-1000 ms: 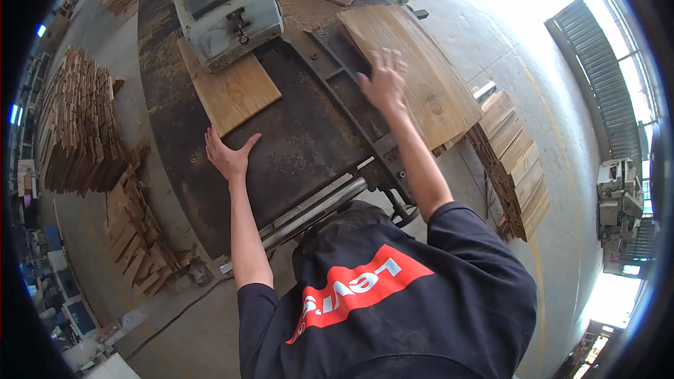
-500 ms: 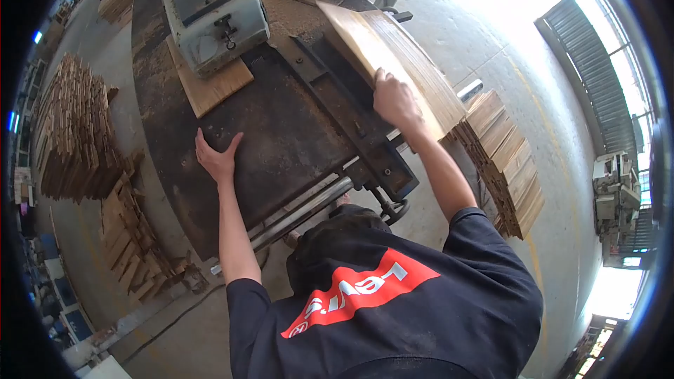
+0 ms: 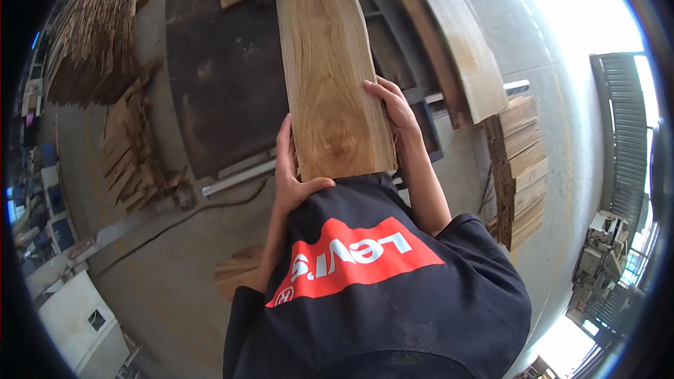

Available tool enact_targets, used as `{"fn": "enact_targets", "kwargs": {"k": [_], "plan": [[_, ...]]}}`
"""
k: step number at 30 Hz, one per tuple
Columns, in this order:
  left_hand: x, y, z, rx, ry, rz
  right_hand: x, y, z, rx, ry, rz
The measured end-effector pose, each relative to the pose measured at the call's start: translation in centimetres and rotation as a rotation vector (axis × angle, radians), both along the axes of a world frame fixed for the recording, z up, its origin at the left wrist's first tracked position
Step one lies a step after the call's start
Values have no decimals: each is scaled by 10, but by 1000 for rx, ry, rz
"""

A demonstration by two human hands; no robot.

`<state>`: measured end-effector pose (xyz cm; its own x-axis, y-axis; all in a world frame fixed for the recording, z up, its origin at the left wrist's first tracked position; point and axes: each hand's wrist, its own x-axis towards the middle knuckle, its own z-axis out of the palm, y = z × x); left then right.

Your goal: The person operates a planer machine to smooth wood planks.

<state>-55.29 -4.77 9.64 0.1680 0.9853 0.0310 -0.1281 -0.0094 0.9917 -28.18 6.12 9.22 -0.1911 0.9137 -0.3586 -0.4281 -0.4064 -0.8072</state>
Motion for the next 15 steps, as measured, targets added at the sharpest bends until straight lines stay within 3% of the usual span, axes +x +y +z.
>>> {"fn": "enact_targets", "kwargs": {"k": [2, 5, 8, 11, 12, 15], "plan": [[2, -8, 2, 24, 118, 23, -17, -2, -23, -29, 12, 11], [-4, -20, 17, 64, 613, 49, -31, -5, -45, -100, 11, 66], [-6, -22, 7, 96, 657, 117, -50, 7, -58, -152, 11, 102], [-9, -16, -6, 146, 874, 184, -70, 14, -60, -136, 85, 59], [-12, -15, -12, 150, 913, 197, -73, 18, -61, -102, 37, 29], [-20, -2, -35, 187, 1063, 231, -85, 26, -72, 259, -527, -287]]}}
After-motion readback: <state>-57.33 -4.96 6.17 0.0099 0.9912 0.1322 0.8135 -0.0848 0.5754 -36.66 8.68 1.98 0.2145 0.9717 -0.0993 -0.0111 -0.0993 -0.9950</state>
